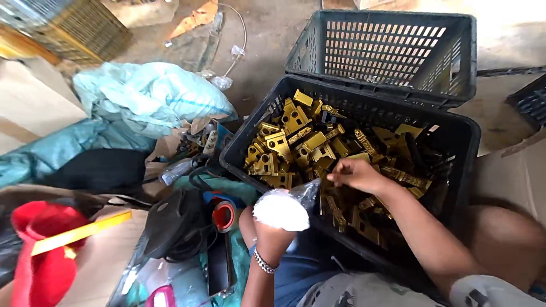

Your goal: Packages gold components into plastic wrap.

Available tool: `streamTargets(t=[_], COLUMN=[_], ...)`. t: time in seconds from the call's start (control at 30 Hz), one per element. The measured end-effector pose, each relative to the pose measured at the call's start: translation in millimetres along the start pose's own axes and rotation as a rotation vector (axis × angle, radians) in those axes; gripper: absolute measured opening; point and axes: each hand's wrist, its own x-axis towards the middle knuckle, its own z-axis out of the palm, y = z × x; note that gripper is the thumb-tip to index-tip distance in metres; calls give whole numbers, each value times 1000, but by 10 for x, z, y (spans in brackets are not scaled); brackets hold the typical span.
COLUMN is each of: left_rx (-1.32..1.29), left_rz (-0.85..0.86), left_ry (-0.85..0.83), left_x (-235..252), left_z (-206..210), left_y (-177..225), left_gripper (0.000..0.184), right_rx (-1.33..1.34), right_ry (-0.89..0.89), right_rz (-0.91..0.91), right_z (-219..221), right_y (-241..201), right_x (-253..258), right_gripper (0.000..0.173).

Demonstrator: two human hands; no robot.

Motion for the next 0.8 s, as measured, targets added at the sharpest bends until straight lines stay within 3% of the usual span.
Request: streamTargets(t=[0.1, 0.2, 0.3, 0.4, 0.47, 0.6, 0.63, 0.73, 0.8], left_rx=[-37, -112, -89, -163, -195, -154, -140, -101, -125], left_rz=[11, 10, 13, -65, -82, -41, -29, -15, -42], left_ry=[108, 174, 165, 83, 34, -5, -5, -2, -18], left_x=[16, 39, 69, 114, 125, 178, 193, 255, 274], left_z=[-64, -22, -53, -7, 100, 305, 337, 384, 422], left_y=[-94, -22, -11, 24, 81, 186, 196, 234, 282], left_gripper=[48, 40, 40, 38, 38, 37, 37, 40, 41], right_rx=[-555, -620, -311, 257, 655, 1122, 1237, 1180, 938], right_ry=[-61, 5, 266, 391, 320, 325, 326, 230, 46], right_rz=[297, 271, 26, -167, -163, 32, 25, -213, -311], right_z=[108, 280, 170, -23, -141, -223, -251, -304, -310], right_y=[312, 485, 428, 314, 299, 287, 269, 179, 161], right_x=[553, 594, 220, -232, -391, -472, -507, -710, -829], right_gripper=[77, 64, 52, 62, 71, 48, 53, 70, 59])
